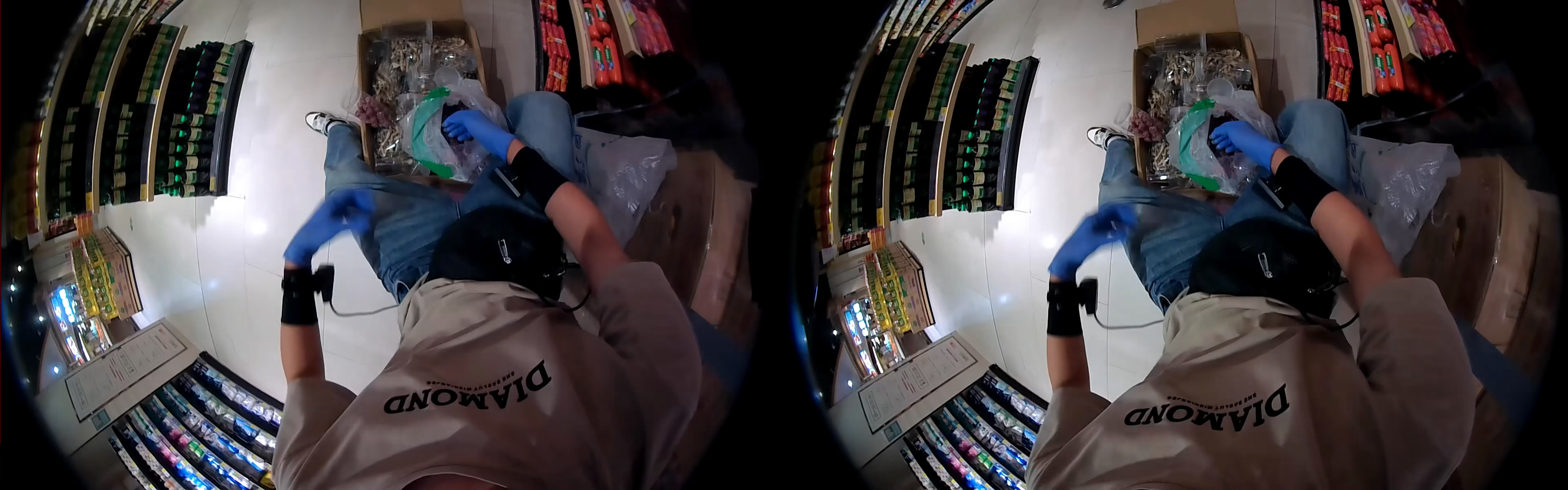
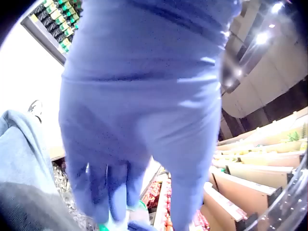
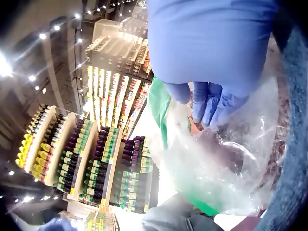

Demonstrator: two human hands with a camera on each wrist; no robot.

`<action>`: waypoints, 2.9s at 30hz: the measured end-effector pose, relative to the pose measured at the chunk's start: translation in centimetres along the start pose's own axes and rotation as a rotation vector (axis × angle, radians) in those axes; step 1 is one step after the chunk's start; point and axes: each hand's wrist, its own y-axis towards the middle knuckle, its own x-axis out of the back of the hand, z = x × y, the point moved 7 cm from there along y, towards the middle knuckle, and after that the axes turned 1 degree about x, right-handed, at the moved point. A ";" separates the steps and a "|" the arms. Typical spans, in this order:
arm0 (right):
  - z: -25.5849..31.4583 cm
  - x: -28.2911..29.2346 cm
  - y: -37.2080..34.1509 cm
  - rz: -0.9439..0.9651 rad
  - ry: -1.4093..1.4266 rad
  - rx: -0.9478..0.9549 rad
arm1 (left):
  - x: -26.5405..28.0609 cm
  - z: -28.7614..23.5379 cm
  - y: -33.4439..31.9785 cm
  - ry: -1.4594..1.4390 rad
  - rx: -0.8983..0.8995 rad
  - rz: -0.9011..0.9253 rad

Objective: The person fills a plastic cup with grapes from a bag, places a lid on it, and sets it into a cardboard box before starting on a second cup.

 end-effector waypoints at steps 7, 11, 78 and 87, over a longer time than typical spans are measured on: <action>2.7 1.5 -1.3 0.017 0.022 0.002 | 7.7 4.9 18.8 -0.349 -0.066 -0.498; 3.2 1.9 -3.3 0.179 0.117 0.293 | 6.8 7.5 25.0 -0.544 -0.115 -0.518; 2.0 0.2 -1.5 -0.168 -0.928 0.470 | -8.6 2.1 14.8 0.111 -0.506 -0.119; 1.3 -1.8 -1.5 0.063 -0.906 0.479 | -9.0 1.7 14.6 0.109 -0.449 -0.098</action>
